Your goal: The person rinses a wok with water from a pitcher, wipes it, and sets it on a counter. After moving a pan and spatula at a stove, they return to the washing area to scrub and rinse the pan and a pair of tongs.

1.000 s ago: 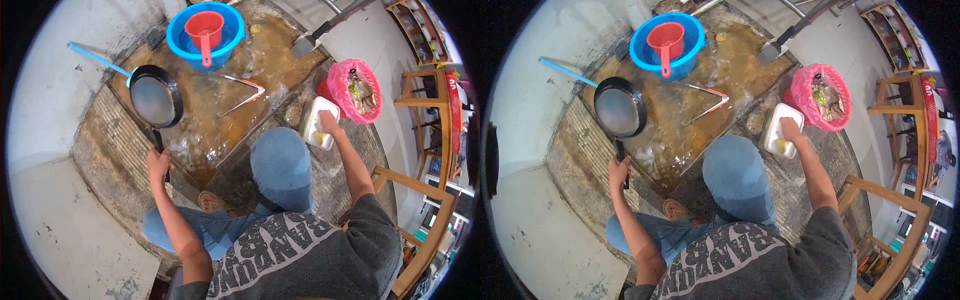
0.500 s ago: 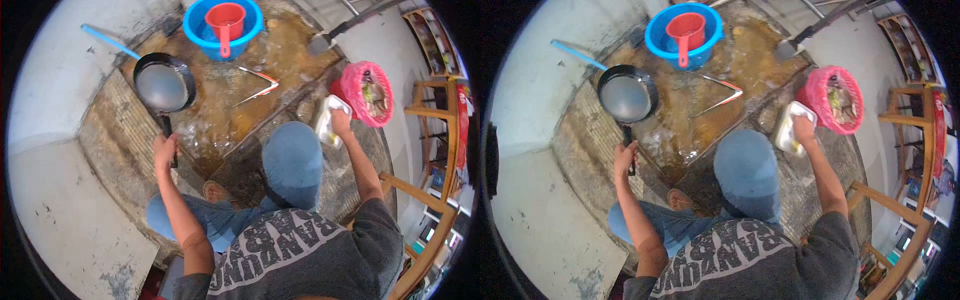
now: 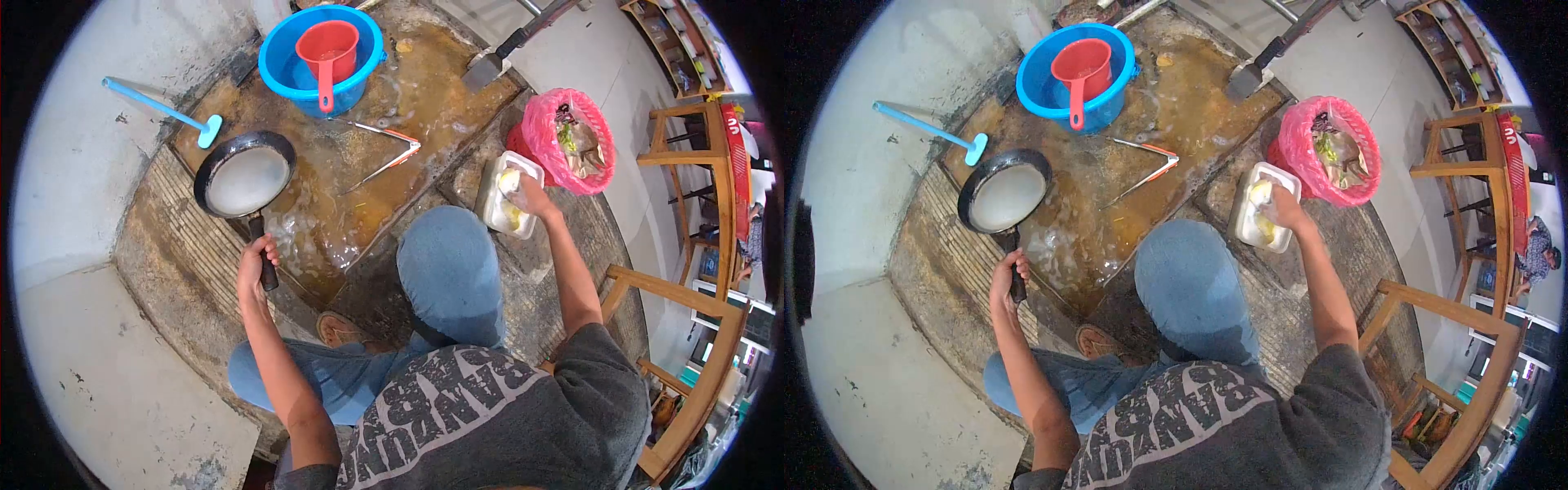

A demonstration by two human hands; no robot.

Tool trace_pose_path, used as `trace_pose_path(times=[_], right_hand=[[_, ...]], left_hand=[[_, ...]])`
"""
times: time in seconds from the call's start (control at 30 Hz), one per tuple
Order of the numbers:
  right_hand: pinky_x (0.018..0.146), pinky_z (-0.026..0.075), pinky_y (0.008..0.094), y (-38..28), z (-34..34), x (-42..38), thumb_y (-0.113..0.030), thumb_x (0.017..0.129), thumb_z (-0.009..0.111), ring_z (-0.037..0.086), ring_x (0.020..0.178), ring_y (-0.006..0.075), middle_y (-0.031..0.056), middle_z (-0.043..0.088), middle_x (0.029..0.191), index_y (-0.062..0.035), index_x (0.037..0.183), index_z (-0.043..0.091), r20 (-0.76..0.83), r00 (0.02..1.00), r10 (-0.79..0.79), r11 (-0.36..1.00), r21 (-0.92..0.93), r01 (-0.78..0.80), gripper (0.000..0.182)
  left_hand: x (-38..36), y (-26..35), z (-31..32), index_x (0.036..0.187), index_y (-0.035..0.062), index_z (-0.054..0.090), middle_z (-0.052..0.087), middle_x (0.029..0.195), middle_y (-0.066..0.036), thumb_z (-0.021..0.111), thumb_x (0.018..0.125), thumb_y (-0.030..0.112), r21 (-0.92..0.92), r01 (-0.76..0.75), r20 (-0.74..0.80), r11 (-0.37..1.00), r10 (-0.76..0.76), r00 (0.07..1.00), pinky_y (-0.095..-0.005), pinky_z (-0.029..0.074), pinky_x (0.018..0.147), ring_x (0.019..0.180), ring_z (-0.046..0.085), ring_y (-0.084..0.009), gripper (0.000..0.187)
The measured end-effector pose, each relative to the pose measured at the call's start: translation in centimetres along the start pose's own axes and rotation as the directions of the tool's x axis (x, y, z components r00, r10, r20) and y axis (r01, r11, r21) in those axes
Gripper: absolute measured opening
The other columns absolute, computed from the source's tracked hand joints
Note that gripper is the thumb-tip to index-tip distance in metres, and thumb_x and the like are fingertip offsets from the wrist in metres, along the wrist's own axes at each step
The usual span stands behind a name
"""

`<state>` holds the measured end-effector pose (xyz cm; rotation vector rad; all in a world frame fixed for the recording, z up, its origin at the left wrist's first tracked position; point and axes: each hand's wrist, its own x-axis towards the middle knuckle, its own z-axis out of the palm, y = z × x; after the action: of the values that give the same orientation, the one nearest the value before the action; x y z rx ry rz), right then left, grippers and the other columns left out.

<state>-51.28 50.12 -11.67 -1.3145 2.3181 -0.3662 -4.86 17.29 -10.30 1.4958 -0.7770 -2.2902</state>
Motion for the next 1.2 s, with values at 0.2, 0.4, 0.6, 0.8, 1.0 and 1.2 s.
trace_pose_path(times=[0.2,0.4,0.6,0.8,1.0,1.2], right_hand=[[0.084,0.042,0.0432,3.5,2.6,0.6,-0.023,0.068,0.064,0.054,0.092,0.0368,0.0233,0.057,0.096,-0.0008,0.12,0.043,-0.04,0.995,-0.089,0.953,-0.294,0.074,0.06],[0.077,0.045,0.0442,-1.5,-1.8,1.7,-0.039,0.058,0.073,0.057,0.087,0.0372,0.0217,0.06,0.088,0.0008,0.085,0.058,0.155,0.97,0.189,0.876,-0.472,-0.096,0.051],[0.075,0.046,0.0432,6.8,4.4,4.2,-0.027,0.058,0.071,0.057,0.084,0.0361,0.0213,0.059,0.085,0.0006,0.087,0.055,0.044,0.981,0.189,0.823,-0.552,-0.133,0.043],[0.064,0.048,0.0455,-1.0,0.2,1.5,-0.01,0.071,0.056,0.061,0.076,0.0361,0.022,0.061,0.08,0.0011,0.079,0.056,-0.065,0.991,0.12,0.818,-0.559,-0.136,0.014],[0.064,0.047,0.045,-6.1,-2.4,-1.7,-0.016,0.066,0.064,0.06,0.072,0.0375,0.0175,0.06,0.075,0.0,0.094,0.054,-0.264,0.956,0.128,0.853,-0.462,-0.242,0.034],[0.081,0.043,0.0425,-3.4,-2.6,-5.1,-0.016,0.059,0.069,0.054,0.093,0.0361,0.0203,0.057,0.097,-0.0007,0.112,0.048,-0.516,0.845,0.139,0.943,-0.191,-0.271,0.06]], left_hand=[[-0.9,0.2,0.5,0.082,0.0069,0.046,0.044,0.062,0.003,0.049,0.087,0.012,0.021,-0.023,-0.014,1.0,0.023,1.0,-0.0186,0.036,0.043,0.05,0.041,-0.0048,0.008],[-2.3,0.7,2.3,0.089,0.0041,0.046,0.042,0.062,0.004,0.047,0.088,0.011,-0.01,-0.053,-0.09,0.999,0.052,0.995,-0.0196,0.035,0.043,0.051,0.04,-0.0049,0.007],[-0.4,-0.7,0.0,0.072,0.0073,0.045,0.043,0.055,0.002,0.052,0.081,0.011,0.124,-0.022,-0.041,0.992,0.027,0.999,-0.0232,0.035,0.04,0.043,0.039,-0.0077,0.013],[-1.9,-0.3,2.1,0.079,0.0044,0.044,0.042,0.058,0.002,0.051,0.082,0.01,0.179,-0.09,-0.076,0.98,0.105,0.992,-0.0231,0.034,0.039,0.044,0.039,-0.0069,0.009],[-2.0,-1.7,1.9,0.075,0.0026,0.045,0.043,0.055,0.0,0.051,0.081,0.011,0.515,-0.136,-0.174,0.847,0.258,0.95,-0.0257,0.035,0.039,0.043,0.042,-0.0105,0.011],[-3.0,-0.9,3.1,0.085,-0.0004,0.043,0.045,0.06,-0.002,0.047,0.081,0.007,0.507,-0.127,-0.229,0.852,0.275,0.934,-0.0244,0.035,0.039,0.045,0.042,-0.01,0.01]])
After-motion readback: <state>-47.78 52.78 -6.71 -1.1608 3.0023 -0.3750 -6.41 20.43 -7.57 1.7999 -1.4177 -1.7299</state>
